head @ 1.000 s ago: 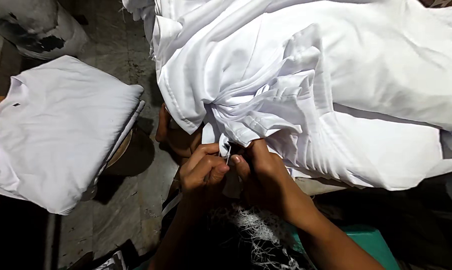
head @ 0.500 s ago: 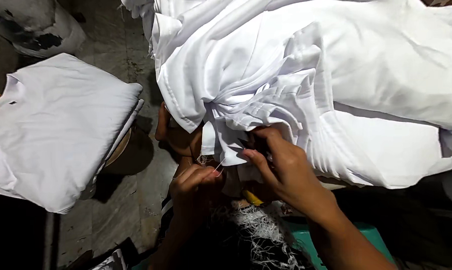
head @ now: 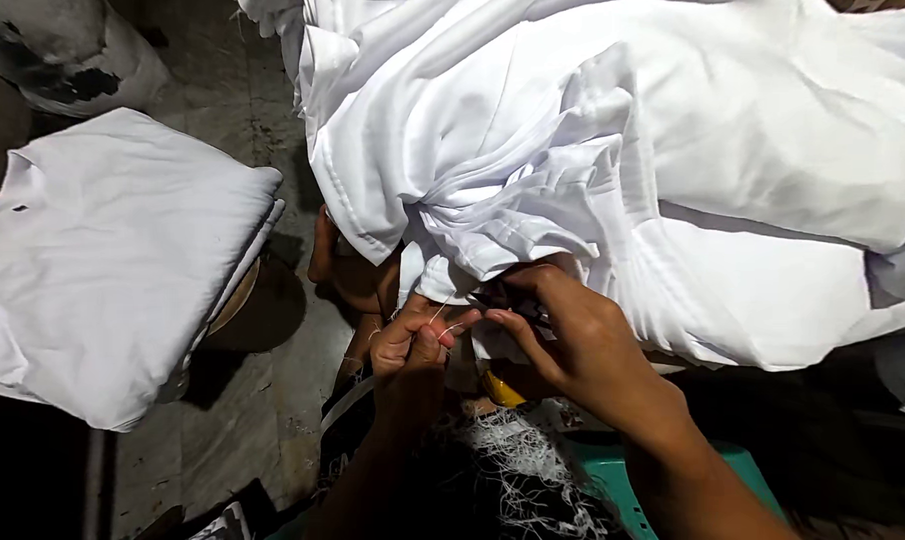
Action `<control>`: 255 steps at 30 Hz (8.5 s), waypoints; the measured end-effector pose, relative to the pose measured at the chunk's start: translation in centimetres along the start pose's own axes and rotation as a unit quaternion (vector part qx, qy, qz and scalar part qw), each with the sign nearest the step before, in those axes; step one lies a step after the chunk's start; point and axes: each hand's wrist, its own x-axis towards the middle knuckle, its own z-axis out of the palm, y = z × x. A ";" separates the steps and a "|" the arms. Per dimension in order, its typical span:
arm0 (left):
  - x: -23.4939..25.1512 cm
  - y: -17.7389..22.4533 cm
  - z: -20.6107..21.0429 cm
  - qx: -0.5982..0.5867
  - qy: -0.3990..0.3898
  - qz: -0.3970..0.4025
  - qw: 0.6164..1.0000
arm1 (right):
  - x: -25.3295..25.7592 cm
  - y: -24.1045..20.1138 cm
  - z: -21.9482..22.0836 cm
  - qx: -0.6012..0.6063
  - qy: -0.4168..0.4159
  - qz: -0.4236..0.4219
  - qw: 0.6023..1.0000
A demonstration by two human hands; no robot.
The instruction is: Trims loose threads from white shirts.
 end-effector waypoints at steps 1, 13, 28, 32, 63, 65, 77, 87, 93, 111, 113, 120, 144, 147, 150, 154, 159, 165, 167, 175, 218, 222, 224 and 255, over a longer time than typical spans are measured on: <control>0.0 -0.1 0.2 0.007 0.006 0.002 1.000 | -0.1 -0.1 0.2 0.007 0.009 0.010 1.000; -0.5 -0.6 0.2 0.042 -0.003 0.023 0.999 | -0.7 -1.3 1.5 0.081 0.049 0.088 0.992; -0.4 -0.6 0.0 0.087 -0.022 0.040 0.995 | -0.7 -1.4 1.6 0.076 0.054 0.083 0.992; -0.4 -0.5 0.0 0.076 -0.011 0.035 0.996 | -0.8 -1.3 1.6 0.075 0.054 0.083 0.992; -0.4 1.9 -0.8 0.254 -0.152 0.070 0.952 | -1.1 -1.5 0.4 0.177 -0.032 0.048 0.983; 0.0 2.9 -1.5 0.281 -0.161 0.067 0.944 | -0.6 -0.7 -0.1 0.211 -0.091 0.033 0.973; 0.9 -0.4 -3.9 0.498 0.041 -0.042 0.865 | 0.2 0.6 3.6 -0.078 0.005 0.043 0.996; 3.1 -1.4 -2.7 0.609 0.090 0.309 0.725 | 1.8 0.0 -0.4 0.152 -0.054 0.136 0.977; 5.0 0.0 0.3 0.023 0.034 -0.046 0.998 | 4.1 -0.8 0.2 0.042 0.026 0.212 0.976; 3.2 1.1 -0.3 0.091 0.053 0.032 0.994 | 1.3 -2.4 2.3 0.108 -0.017 0.100 0.989; 3.1 1.0 -0.6 0.126 0.035 0.053 0.990 | 1.5 -2.9 2.6 0.077 0.001 0.105 0.992; 2.8 1.3 -0.6 0.183 0.019 0.074 0.980 | 1.5 -3.6 2.7 0.049 0.008 0.130 0.990; 2.7 1.3 -0.9 0.218 0.073 0.012 0.973 | 1.5 -2.9 3.1 0.286 -0.018 0.199 0.937; 2.6 1.9 -1.1 0.308 0.047 -0.069 0.948 | 2.1 -2.3 3.2 0.203 0.022 0.134 0.970; 1.1 2.5 -1.5 0.421 0.027 0.005 0.906 | 2.6 -1.1 2.4 0.119 -0.003 0.084 0.989; -0.4 3.4 -2.2 0.386 -0.012 0.034 0.922 | 1.8 -0.1 1.1 0.070 -0.017 0.035 0.997; -0.8 1.1 -1.7 0.114 0.029 -0.062 0.991 | 0.8 -0.2 0.6 0.037 -0.024 0.008 0.999; -0.1 0.4 -0.9 0.023 0.025 -0.038 0.999 | 0.4 -0.2 0.8 0.017 -0.009 -0.007 1.000; -0.1 0.3 -1.0 0.032 0.023 -0.025 0.999 | 0.4 -0.3 1.0 0.017 -0.001 -0.005 1.000; -0.2 0.1 -0.9 0.012 0.022 -0.014 1.000 | 0.1 -0.8 1.4 0.044 0.025 0.032 0.998; -0.6 -0.2 -1.8 0.065 -0.029 0.016 0.997 | -0.4 -1.0 2.2 0.068 0.046 0.058 0.995; -0.6 -0.1 -1.9 0.070 -0.049 0.020 0.996 | -0.6 -0.6 2.0 0.080 0.047 0.044 0.995; -0.4 0.2 -2.1 0.104 -0.061 0.027 0.992 | -0.7 -0.5 1.9 0.078 0.036 0.031 0.996; 1.9 0.2 -3.2 0.444 0.037 -0.115 0.888 | 0.9 1.4 3.6 -0.128 0.030 -0.002 0.991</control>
